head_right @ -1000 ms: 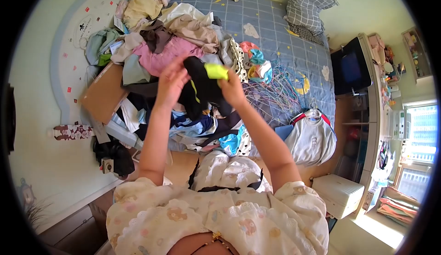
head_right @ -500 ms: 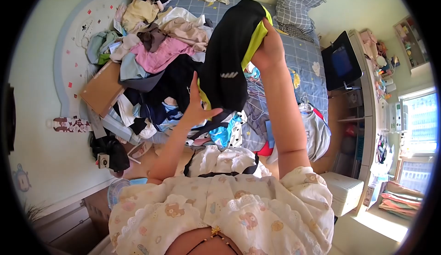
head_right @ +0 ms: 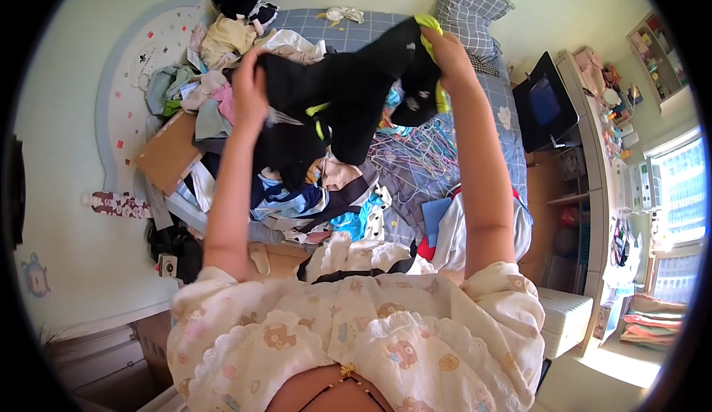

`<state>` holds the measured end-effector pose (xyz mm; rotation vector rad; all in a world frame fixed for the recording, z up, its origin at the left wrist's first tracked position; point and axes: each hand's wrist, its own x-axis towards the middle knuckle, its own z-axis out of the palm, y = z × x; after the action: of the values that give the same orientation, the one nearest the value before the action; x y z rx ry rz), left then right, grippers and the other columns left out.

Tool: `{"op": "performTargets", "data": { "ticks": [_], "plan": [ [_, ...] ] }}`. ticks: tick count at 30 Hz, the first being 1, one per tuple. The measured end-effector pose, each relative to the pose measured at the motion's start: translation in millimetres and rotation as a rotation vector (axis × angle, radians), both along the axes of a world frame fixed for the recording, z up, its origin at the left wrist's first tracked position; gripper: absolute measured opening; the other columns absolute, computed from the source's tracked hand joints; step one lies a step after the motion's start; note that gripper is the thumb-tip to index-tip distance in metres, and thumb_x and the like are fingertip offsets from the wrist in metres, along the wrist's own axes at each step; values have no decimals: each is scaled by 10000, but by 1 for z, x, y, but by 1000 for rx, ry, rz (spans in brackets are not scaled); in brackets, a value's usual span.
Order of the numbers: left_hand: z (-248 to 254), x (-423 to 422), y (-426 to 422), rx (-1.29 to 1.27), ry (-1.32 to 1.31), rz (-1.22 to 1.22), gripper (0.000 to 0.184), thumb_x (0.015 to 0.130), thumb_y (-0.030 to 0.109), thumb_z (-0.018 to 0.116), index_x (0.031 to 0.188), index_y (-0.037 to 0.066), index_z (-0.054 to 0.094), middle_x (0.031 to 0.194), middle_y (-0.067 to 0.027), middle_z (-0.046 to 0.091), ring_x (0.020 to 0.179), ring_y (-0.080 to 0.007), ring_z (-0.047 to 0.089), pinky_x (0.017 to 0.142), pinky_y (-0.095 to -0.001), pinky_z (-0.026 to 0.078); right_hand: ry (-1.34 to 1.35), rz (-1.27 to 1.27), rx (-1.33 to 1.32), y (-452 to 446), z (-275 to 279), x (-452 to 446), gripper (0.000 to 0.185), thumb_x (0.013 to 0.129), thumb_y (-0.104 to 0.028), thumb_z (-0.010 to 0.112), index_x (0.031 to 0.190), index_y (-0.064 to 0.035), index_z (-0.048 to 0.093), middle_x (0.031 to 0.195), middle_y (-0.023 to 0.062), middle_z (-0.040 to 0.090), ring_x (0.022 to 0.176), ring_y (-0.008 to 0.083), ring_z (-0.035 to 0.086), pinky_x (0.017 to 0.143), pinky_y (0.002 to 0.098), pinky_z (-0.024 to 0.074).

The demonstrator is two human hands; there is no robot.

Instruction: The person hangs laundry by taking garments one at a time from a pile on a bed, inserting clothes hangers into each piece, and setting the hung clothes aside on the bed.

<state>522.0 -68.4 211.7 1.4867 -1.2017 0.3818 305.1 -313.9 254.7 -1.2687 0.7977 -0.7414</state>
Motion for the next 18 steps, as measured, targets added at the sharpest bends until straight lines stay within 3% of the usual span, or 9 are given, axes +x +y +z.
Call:
{"op": "performTargets", "data": {
  "ticks": [2,5,9,10,13,14,15,16,18],
  "plan": [
    [39,16,-1,56,-51,1,205,890,63,489,1086,35,541,830,-217,603,810,-380,615,703,-371,474,214,38,-148,-25,-12,-12,338,843,-253,649,1046,15,612,919,108,657,783,177,644,698,308,525],
    [60,51,-3,243,-14,31,250,899,142,523,1121,31,548,813,-216,620,773,-352,623,695,-350,472,75,73,-7,-52,-30,-31,296,832,-235,658,1018,-4,644,880,105,666,745,185,646,682,307,524],
    [67,77,2,321,-74,107,284,902,181,511,1122,7,560,910,-215,643,843,-347,631,734,-356,477,-214,102,330,-68,-37,-45,336,855,-217,633,1139,-36,622,918,103,681,782,196,660,715,303,532],
    [77,67,7,350,-70,122,286,905,188,506,1116,3,564,928,-214,644,860,-349,628,742,-358,476,-130,125,309,-60,-29,-48,428,902,-269,584,1277,-70,533,1120,82,629,969,174,625,839,300,515],
    [76,64,1,357,-22,16,302,925,227,481,1071,-19,579,885,-158,652,829,-278,619,755,-327,458,2,346,-118,-36,-21,-56,447,880,-236,622,1290,-87,525,1181,66,591,1042,160,582,899,293,474],
    [75,64,-3,376,44,-23,308,928,232,478,1064,-24,580,865,-140,650,814,-250,611,754,-318,452,82,550,-224,-41,-27,-58,512,840,-207,679,1310,-98,507,1202,42,569,1070,146,557,926,294,451],
    [77,64,-6,396,106,-60,314,931,237,475,1058,-29,580,844,-121,647,799,-223,603,753,-308,447,141,637,-533,-41,-27,-57,429,815,-183,712,1209,-82,576,1078,15,596,986,119,564,846,274,468],
    [78,66,-9,362,103,-56,320,930,247,478,1046,-33,581,780,-74,613,758,-149,555,737,-283,432,326,630,-548,-44,-29,-58,296,828,-192,701,1083,-70,613,1009,7,595,931,107,553,808,262,458],
    [78,70,-10,276,242,-52,334,935,256,491,1087,-21,598,869,-50,621,819,-137,547,777,-260,425,563,574,-496,-51,-38,-61,166,850,-202,680,887,-46,637,912,7,587,855,95,533,764,247,441]
  ]
}}
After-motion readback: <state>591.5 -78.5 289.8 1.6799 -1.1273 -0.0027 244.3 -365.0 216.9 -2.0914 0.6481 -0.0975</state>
